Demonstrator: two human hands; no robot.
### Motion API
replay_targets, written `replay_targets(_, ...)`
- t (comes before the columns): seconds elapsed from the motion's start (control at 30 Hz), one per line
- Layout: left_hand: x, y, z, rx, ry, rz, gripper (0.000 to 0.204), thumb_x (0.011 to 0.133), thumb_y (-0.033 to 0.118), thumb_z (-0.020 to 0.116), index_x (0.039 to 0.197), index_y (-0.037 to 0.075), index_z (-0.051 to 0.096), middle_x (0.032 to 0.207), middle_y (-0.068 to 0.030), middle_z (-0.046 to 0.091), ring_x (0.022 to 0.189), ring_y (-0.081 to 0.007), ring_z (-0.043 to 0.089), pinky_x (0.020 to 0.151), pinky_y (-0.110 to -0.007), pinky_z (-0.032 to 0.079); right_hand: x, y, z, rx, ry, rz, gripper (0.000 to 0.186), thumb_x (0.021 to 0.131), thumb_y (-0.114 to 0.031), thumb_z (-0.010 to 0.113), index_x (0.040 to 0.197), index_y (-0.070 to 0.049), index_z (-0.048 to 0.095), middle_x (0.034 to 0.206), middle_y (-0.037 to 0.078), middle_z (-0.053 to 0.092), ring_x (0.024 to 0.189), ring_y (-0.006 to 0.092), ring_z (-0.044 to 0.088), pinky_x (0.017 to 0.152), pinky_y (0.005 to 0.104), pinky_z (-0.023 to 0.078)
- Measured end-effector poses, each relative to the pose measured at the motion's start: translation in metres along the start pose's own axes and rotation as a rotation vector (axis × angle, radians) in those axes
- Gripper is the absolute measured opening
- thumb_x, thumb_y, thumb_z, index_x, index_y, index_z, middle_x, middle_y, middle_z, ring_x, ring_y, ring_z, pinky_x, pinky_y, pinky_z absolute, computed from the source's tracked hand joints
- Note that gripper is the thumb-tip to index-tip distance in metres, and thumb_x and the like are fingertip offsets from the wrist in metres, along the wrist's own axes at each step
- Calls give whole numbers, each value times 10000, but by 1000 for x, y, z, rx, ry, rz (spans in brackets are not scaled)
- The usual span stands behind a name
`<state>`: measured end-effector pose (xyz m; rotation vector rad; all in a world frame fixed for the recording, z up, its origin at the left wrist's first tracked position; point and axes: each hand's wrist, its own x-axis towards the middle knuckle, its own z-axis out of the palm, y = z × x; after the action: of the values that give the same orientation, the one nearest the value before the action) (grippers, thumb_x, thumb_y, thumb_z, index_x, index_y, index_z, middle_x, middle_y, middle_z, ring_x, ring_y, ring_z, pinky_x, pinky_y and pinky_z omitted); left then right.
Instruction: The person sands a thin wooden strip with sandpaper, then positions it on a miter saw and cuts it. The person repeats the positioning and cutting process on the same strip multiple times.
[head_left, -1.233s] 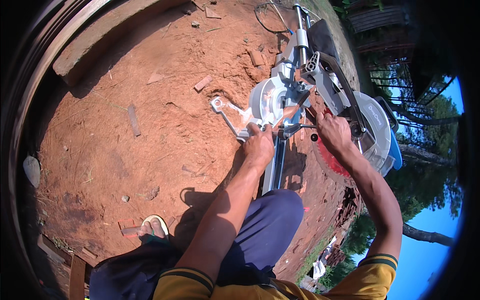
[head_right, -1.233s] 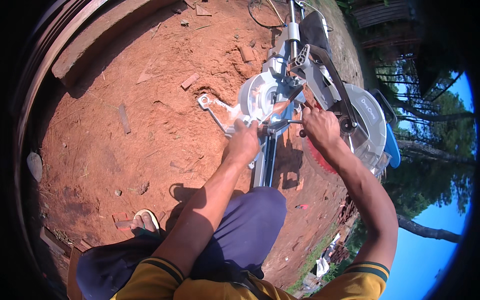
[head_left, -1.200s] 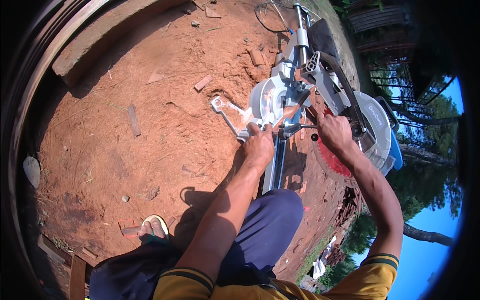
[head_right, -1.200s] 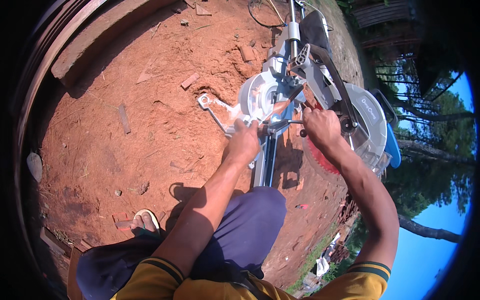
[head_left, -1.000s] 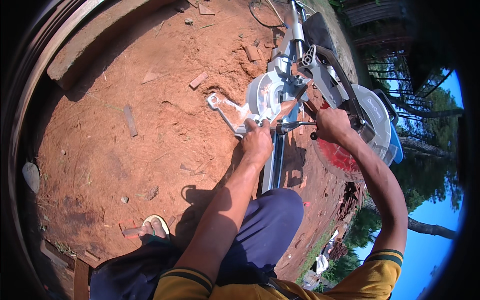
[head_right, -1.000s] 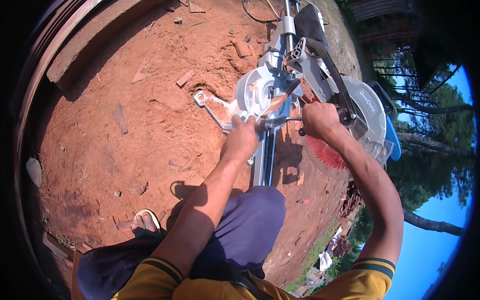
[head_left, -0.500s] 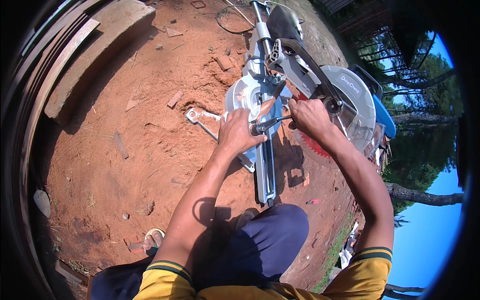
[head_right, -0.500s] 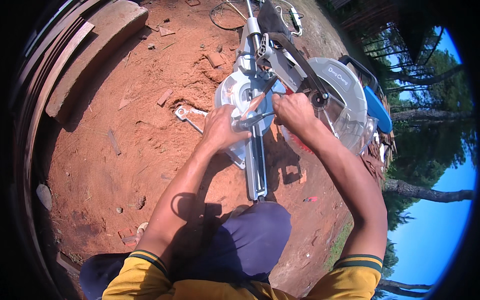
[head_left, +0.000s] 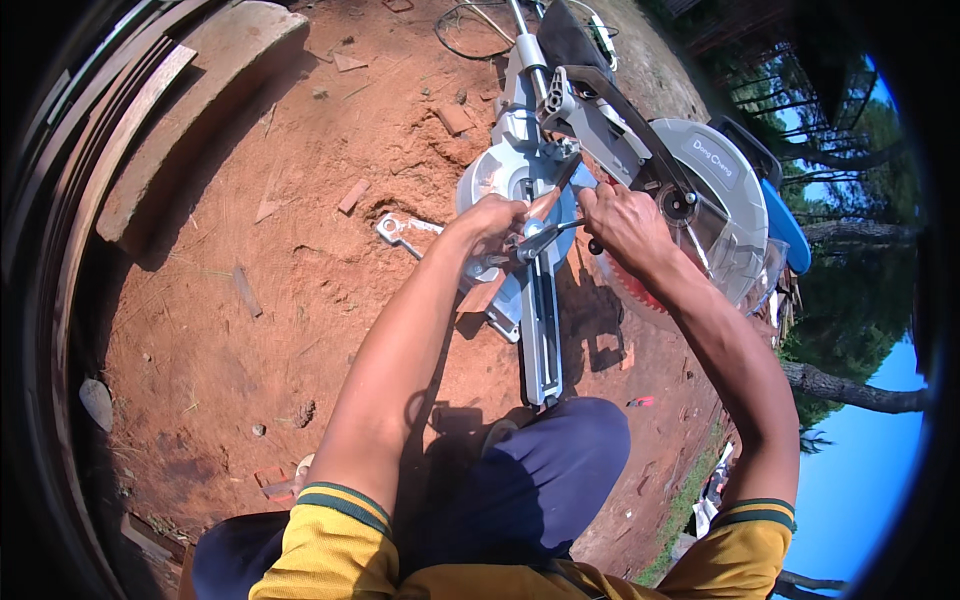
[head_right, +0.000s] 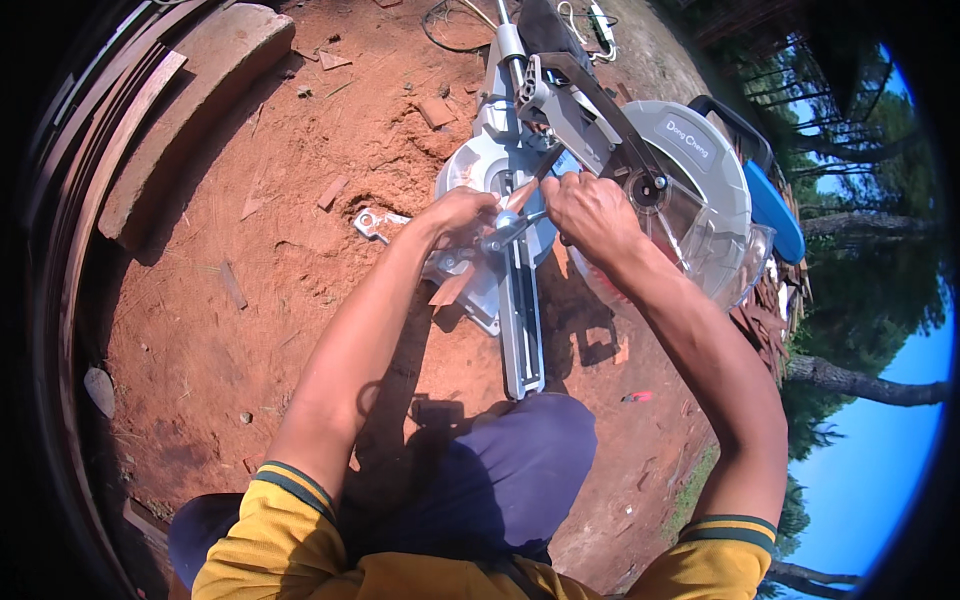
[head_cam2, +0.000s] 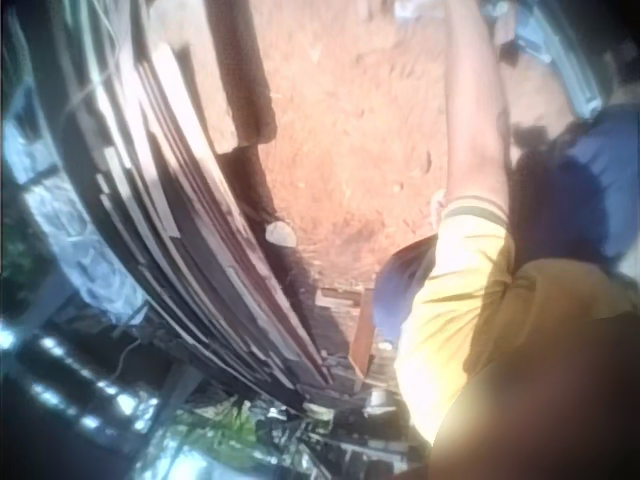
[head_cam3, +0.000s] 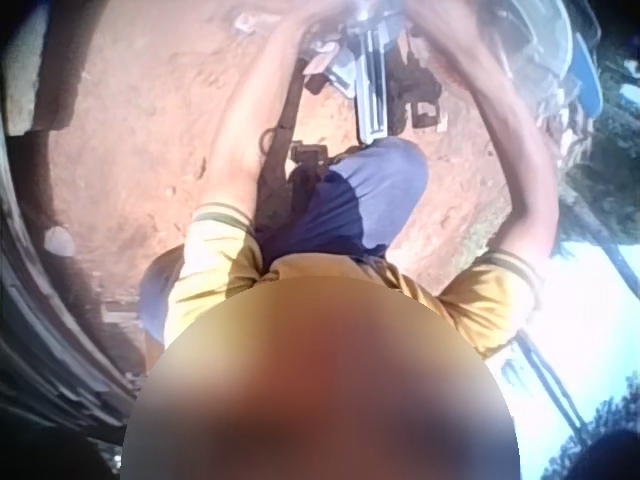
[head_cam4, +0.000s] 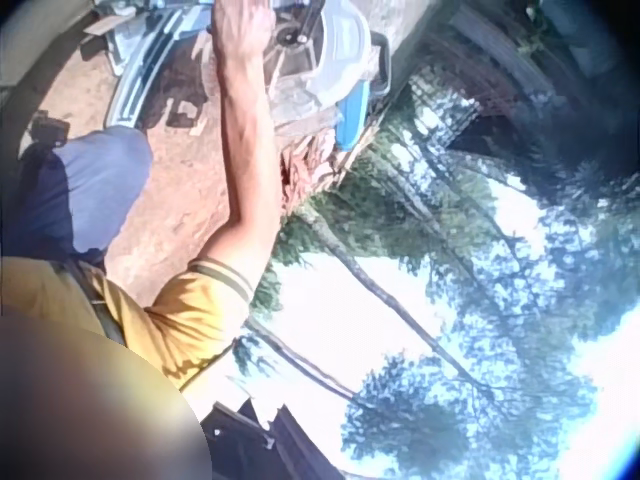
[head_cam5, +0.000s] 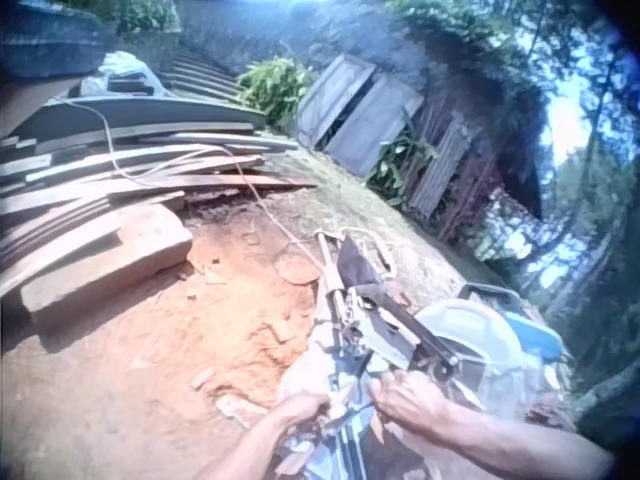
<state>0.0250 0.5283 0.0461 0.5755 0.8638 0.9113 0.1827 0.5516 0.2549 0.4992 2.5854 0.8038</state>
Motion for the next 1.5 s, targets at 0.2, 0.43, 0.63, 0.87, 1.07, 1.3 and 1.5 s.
replay_targets(0.2, 43, -1, 11, 750, 72, 94, 423, 952, 368, 697, 925, -53, 728, 790, -123, 695, 749, -232, 663, 674, -409, 512, 3, 0, -2, 7, -85, 33, 142, 861, -117, 674, 928, -35, 580, 888, 164, 697, 893, 296, 748, 686, 389, 619)
replay_targets(0.43, 37, -30, 2, 549, 27, 523, 433, 953, 388, 637, 831, -24, 692, 732, -149, 675, 706, -241, 657, 690, -432, 503, 15, -1, -8, 47, -287, 102, 135, 885, -168, 661, 898, -40, 618, 822, 166, 711, 777, 317, 740, 638, 429, 582)
replay_targets(0.63, 28, -30, 3, 492, 75, 572, 390, 946, 341, 632, 826, -26, 688, 672, -160, 645, 635, -265, 625, 661, -440, 496, 38, 7, -27, 114, -610, 175, 187, 784, -200, 792, 884, -43, 771, 881, 186, 770, 842, 341, 775, 731, 447, 613)
replay_targets(0.87, 33, -32, 5, 514, 109, 503, 375, 933, 332, 654, 856, -31, 701, 674, -195, 631, 628, -293, 620, 683, -450, 506, 54, 11, -35, 240, -850, 316, 239, 775, -256, 791, 901, -55, 766, 903, 193, 760, 897, 381, 753, 806, 486, 599)
replay_targets(1.07, 35, -32, 4, 517, 132, 528, 367, 931, 328, 657, 877, -29, 717, 717, -199, 683, 672, -300, 685, 707, -436, 535, 53, 7, -39, 238, -778, 309, 351, 768, -264, 815, 979, -15, 684, 838, 220, 734, 848, 372, 751, 764, 476, 598)
replay_targets(1.3, 35, -30, 2, 551, 123, 511, 392, 945, 335, 646, 861, -43, 705, 714, -184, 697, 712, -306, 742, 686, -436, 542, 6, -24, -23, -86, -236, 130, 162, 925, -100, 608, 1068, -28, 583, 965, 157, 676, 831, 265, 751, 607, 394, 596)
replay_targets(1.5, 29, -28, 1, 541, 124, 607, 424, 963, 323, 642, 752, -44, 627, 631, -184, 632, 660, -282, 732, 653, -440, 519, 23, -12, -13, -42, -401, 216, 175, 850, -142, 702, 982, -44, 644, 799, 163, 705, 719, 310, 753, 620, 430, 600)
